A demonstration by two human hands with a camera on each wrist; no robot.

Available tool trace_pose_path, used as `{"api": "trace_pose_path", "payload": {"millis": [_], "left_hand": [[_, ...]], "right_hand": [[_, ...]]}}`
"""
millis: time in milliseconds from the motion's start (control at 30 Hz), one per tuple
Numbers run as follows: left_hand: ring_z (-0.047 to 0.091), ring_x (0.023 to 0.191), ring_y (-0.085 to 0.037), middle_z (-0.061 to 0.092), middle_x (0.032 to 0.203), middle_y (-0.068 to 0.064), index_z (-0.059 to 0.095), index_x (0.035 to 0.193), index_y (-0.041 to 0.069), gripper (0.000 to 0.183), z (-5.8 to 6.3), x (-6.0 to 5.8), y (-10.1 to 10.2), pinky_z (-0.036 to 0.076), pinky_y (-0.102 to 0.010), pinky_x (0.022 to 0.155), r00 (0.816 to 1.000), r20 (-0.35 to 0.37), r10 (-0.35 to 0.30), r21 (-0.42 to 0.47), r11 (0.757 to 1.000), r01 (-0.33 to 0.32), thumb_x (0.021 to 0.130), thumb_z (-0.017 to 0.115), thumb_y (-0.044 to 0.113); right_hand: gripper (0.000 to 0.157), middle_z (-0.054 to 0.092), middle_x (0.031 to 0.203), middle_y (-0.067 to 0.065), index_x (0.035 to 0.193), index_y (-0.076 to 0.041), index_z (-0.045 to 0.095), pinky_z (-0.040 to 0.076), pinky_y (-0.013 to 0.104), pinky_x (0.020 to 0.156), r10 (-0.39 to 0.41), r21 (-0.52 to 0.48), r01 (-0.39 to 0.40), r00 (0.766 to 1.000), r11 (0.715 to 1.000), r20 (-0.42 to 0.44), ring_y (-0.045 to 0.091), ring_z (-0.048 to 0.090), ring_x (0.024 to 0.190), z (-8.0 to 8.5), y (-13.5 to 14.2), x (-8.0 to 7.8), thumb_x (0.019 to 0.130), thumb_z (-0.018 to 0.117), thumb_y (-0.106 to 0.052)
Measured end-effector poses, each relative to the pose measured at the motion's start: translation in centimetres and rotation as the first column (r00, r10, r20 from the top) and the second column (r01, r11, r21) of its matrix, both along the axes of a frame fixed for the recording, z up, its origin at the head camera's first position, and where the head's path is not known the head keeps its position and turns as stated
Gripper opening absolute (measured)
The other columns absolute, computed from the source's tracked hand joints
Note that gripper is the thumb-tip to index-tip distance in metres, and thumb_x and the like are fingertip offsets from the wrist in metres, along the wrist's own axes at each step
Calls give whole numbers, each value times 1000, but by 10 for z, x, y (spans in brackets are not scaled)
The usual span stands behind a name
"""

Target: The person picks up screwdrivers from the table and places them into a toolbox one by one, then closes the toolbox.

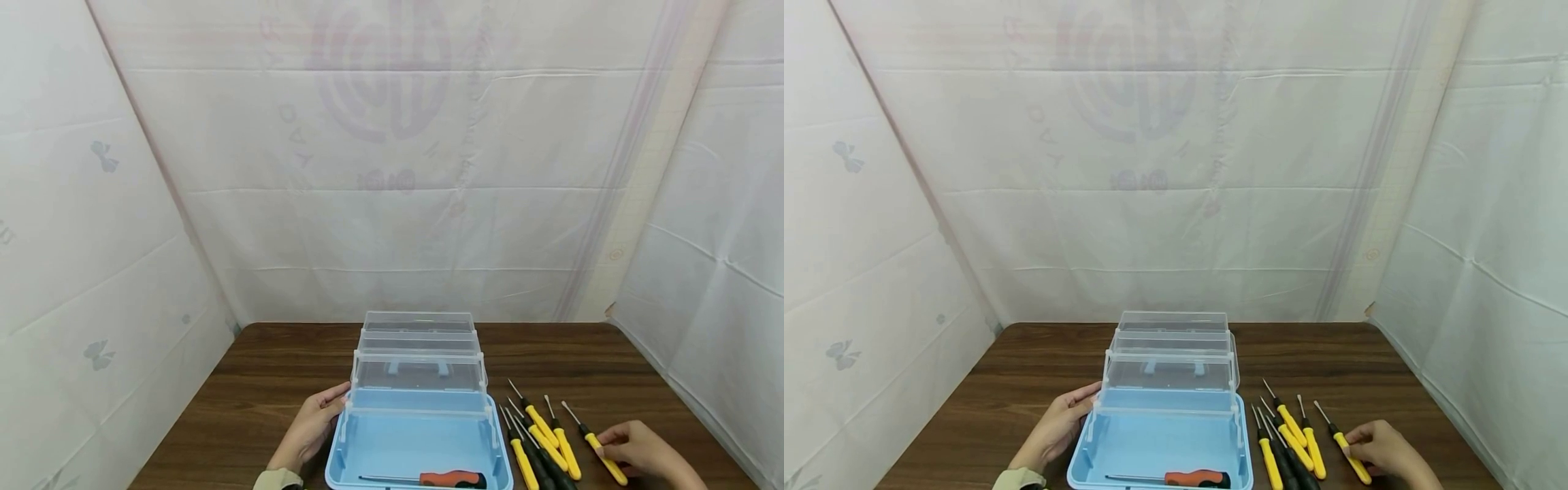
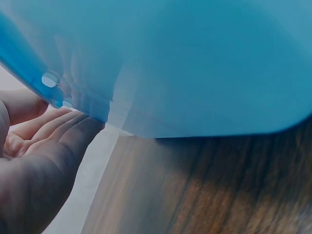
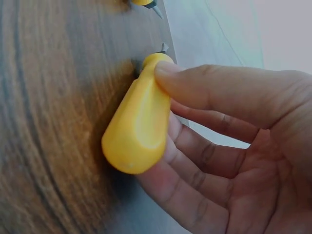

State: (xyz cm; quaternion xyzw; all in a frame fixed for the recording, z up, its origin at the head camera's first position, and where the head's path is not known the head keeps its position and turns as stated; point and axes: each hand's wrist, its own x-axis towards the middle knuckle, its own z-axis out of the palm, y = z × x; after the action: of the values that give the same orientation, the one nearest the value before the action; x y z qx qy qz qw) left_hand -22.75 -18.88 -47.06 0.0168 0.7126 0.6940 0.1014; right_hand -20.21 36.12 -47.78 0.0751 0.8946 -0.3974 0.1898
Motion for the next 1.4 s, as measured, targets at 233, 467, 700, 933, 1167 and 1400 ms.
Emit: {"api": "trace_pose_path", "payload": {"millis": [233, 467, 700, 933, 1167, 1400], "left_hand": [[52, 125, -35, 38, 144, -32, 36, 140, -14, 48, 1, 1, 1, 52, -38, 96, 1000, -15, 0, 4, 1000, 0, 100, 48, 10], [56, 121, -34, 44, 140, -31, 40, 139, -13, 46, 3, 2, 1, 53, -40, 93, 999, -38, -2, -24, 1000, 1, 100, 49, 11], [57, 121, -34, 48, 139, -28, 44, 138, -9, 46, 3, 3, 0, 53, -41, 93, 999, -35, -15, -52, 999, 13, 99, 51, 15], [57, 120, -30, 48, 140, -27, 46, 138, -7, 47, 2, 2, 1, 53, -40, 94, 1000, -18, -21, -49, 999, 20, 98, 53, 17], [57, 121, -30, 47, 140, -28, 46, 137, -7, 48, 0, 2, 0, 53, -40, 94, 1000, -21, -10, -42, 999, 10, 98, 55, 18], [56, 121, -30, 47, 140, -27, 46, 137, -7, 48, -1, 1, -2, 52, -39, 95, 1000, -22, -3, -38, 999, 2, 98, 55, 19]], "right_hand": [[33, 65, 91, 2, 108, 9, 65, 58, 36, 67, 1, 3, -1, 999, 1000, -32, 15, 60, 79, 3, 0, 0, 87, 67, -16], [39, 69, 94, 6, 111, 12, 63, 58, 36, 67, 31, 15, -30, 997, 999, -66, 16, 63, 80, 10, -3, 0, 88, 69, -19], [46, 68, 99, 9, 115, 17, 59, 58, 38, 69, 123, -41, -128, 987, 991, -103, 18, 63, 84, 18, -3, -1, 91, 65, -23], [49, 68, 98, 9, 114, 18, 57, 57, 35, 67, 204, -80, -217, 968, 973, -145, 17, 61, 82, 22, -4, -2, 93, 63, -26], [51, 69, 103, 18, 119, 18, 56, 56, 34, 65, 247, -127, -273, 950, 954, -193, 15, 62, 81, 30, -10, -6, 94, 61, -27], [50, 65, 84, 7, 120, 16, 57, 48, 29, 54, 274, -110, -309, 928, 945, -252, 10, 51, 61, 42, -28, -10, 94, 61, -26]]}}
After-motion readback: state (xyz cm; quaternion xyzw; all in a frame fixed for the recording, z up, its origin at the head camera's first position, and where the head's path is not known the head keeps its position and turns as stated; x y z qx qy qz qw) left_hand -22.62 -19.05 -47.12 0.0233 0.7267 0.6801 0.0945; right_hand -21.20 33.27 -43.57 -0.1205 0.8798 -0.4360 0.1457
